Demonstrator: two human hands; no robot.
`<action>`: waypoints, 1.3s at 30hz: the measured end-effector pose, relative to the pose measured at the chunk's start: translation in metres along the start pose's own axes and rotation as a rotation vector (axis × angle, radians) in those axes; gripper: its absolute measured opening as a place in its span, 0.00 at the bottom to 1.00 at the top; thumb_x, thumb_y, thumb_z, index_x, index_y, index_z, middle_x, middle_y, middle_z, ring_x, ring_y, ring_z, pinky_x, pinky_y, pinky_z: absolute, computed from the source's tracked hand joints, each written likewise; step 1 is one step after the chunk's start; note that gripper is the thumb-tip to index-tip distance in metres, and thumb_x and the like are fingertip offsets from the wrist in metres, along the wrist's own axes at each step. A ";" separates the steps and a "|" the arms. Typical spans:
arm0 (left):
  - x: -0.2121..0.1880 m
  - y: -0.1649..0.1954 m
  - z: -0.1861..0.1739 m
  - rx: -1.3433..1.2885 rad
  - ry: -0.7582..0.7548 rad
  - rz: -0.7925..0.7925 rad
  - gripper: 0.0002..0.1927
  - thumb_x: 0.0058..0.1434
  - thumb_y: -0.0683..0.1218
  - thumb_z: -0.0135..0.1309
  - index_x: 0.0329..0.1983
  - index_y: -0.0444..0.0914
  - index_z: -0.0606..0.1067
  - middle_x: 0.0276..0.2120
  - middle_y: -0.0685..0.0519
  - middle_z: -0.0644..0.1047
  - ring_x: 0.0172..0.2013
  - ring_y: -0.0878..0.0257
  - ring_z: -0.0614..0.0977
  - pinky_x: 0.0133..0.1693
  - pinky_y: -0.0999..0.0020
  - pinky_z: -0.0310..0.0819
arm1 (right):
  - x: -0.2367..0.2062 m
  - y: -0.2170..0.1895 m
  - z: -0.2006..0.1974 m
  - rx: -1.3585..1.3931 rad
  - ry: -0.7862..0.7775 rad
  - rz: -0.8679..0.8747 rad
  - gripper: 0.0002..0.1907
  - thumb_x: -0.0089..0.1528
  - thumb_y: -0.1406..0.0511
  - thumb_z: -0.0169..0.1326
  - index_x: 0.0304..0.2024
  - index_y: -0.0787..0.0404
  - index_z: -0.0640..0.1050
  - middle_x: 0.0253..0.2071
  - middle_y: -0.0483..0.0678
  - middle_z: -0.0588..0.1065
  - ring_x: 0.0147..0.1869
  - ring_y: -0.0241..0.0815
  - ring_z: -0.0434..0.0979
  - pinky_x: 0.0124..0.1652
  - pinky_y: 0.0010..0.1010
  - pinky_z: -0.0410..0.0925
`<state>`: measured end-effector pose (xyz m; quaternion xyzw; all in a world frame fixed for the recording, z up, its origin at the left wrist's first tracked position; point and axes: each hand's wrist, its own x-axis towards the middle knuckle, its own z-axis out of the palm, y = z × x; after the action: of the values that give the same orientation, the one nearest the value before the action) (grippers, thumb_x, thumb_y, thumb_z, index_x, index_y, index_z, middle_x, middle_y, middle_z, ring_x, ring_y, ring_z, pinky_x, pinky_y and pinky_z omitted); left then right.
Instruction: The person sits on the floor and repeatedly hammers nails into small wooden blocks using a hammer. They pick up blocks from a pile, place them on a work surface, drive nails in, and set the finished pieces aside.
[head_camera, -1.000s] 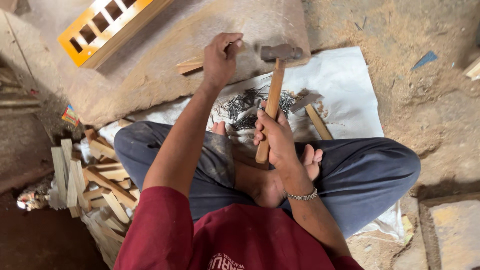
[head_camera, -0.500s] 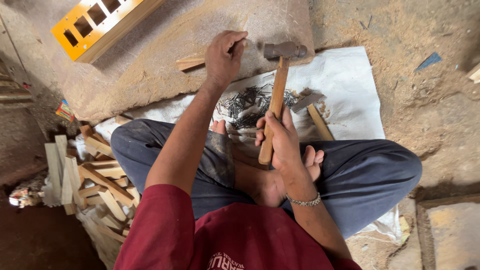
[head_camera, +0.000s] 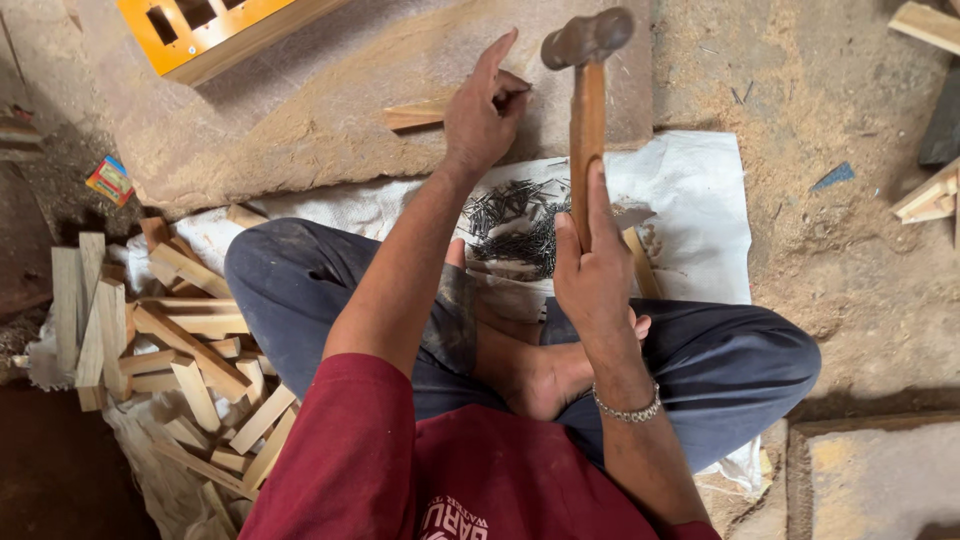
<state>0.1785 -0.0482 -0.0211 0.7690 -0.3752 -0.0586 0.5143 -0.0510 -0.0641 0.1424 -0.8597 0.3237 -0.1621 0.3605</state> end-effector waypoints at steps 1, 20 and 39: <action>0.001 -0.001 0.001 0.025 0.015 0.028 0.41 0.63 0.41 0.65 0.75 0.50 0.57 0.41 0.62 0.85 0.35 0.71 0.86 0.40 0.72 0.83 | 0.004 -0.002 0.001 0.010 -0.050 0.092 0.34 0.70 0.62 0.53 0.76 0.58 0.56 0.63 0.60 0.76 0.57 0.53 0.84 0.53 0.39 0.77; 0.004 0.010 -0.012 -0.082 -0.011 -0.014 0.45 0.59 0.31 0.50 0.77 0.47 0.50 0.47 0.52 0.74 0.30 0.68 0.79 0.32 0.69 0.79 | 0.011 0.008 0.016 -0.089 0.130 -0.165 0.27 0.71 0.67 0.56 0.71 0.64 0.66 0.49 0.62 0.81 0.46 0.55 0.86 0.44 0.42 0.78; 0.032 0.070 -0.039 0.411 -0.142 0.337 0.29 0.48 0.33 0.51 0.56 0.35 0.73 0.48 0.41 0.77 0.53 0.47 0.76 0.59 0.48 0.66 | -0.031 0.013 0.034 1.097 -0.023 0.596 0.42 0.68 0.68 0.46 0.80 0.45 0.43 0.28 0.44 0.67 0.21 0.33 0.64 0.20 0.25 0.64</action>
<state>0.1837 -0.0526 0.0653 0.7779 -0.5371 0.0517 0.3222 -0.0621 -0.0325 0.1086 -0.4239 0.4154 -0.1880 0.7825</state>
